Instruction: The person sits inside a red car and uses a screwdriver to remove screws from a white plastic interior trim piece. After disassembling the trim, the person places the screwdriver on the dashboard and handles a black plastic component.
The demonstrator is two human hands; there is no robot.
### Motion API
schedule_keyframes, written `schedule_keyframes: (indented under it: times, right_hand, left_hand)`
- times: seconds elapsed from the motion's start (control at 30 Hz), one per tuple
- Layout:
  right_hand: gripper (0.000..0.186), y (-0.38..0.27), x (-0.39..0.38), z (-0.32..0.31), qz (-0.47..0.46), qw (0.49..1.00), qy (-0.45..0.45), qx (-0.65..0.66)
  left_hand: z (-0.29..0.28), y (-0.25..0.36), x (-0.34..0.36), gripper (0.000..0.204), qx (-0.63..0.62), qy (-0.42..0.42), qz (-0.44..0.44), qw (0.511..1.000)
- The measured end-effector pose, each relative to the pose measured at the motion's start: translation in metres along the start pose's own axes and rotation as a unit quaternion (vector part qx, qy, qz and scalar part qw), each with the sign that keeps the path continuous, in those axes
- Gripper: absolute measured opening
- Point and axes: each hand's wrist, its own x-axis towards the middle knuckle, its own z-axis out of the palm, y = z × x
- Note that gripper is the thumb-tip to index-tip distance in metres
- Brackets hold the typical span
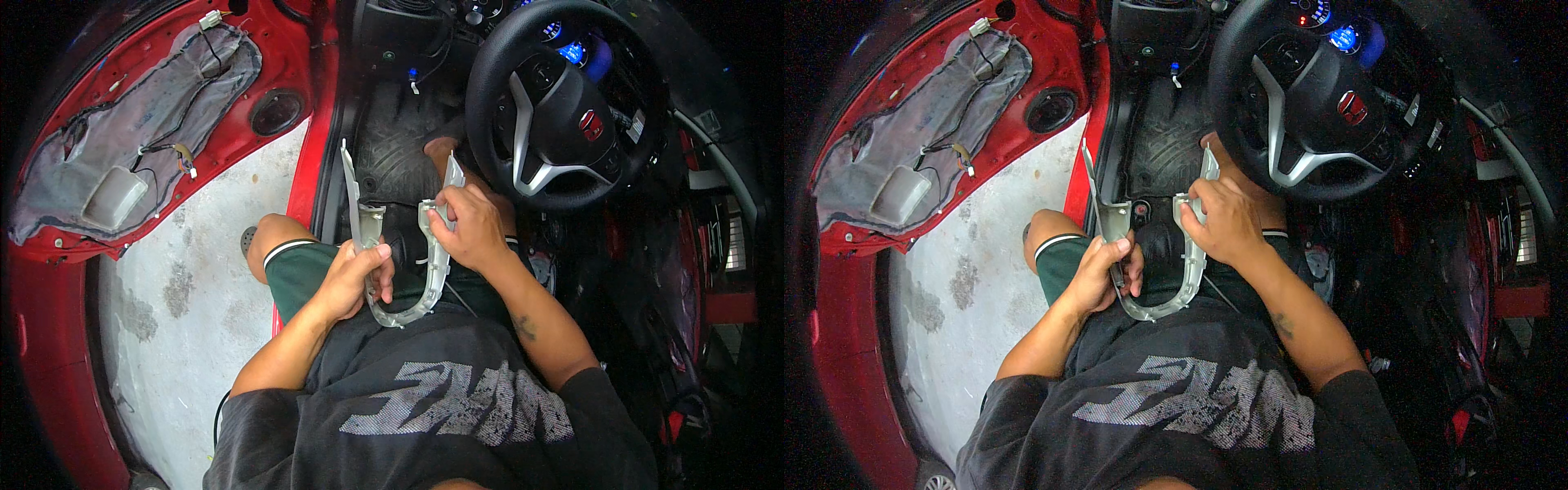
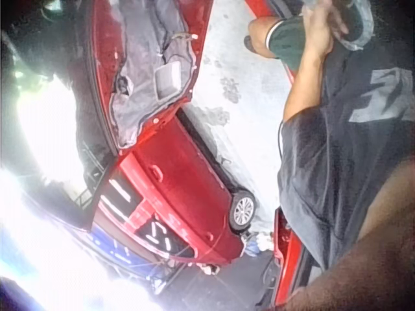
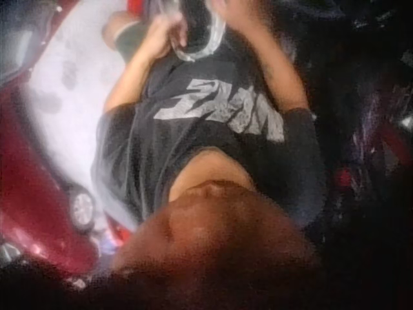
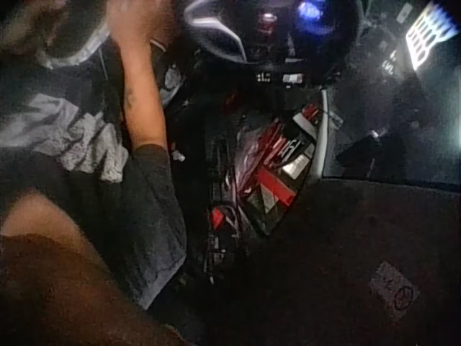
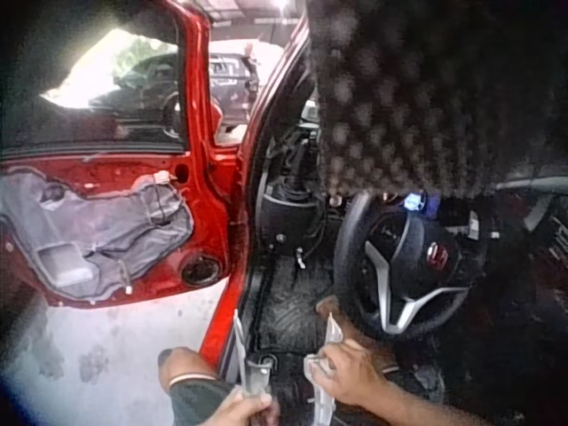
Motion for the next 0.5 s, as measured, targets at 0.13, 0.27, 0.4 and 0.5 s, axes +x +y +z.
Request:
schedule_keyframes:
  times: [0.13,0.27,0.4,0.5]
  right_hand:
    - [0.026,0.008,0.0,0.006,-0.031,0.999,0.013,-0.042]
    - [0.025,0.001,0.0,0.0,-0.014,0.999,-0.001,-0.045]
    - [0.031,0.005,0.001,0.005,-0.03,0.998,0.012,-0.054]
    - [0.03,0.013,0.001,0.01,-0.04,0.993,0.024,-0.104]
  left_hand:
    - [0.002,0.0,0.001,0.038,-0.014,-0.001,0.002,1.0]
    - [0.0,0.0,0.001,0.036,-0.015,0.002,-0.001,1.0]
    - [0.002,0.001,0.001,0.036,-0.01,0.007,-0.006,1.0]
    - [0.0,0.001,0.001,0.038,-0.003,0.004,0.0,1.0]
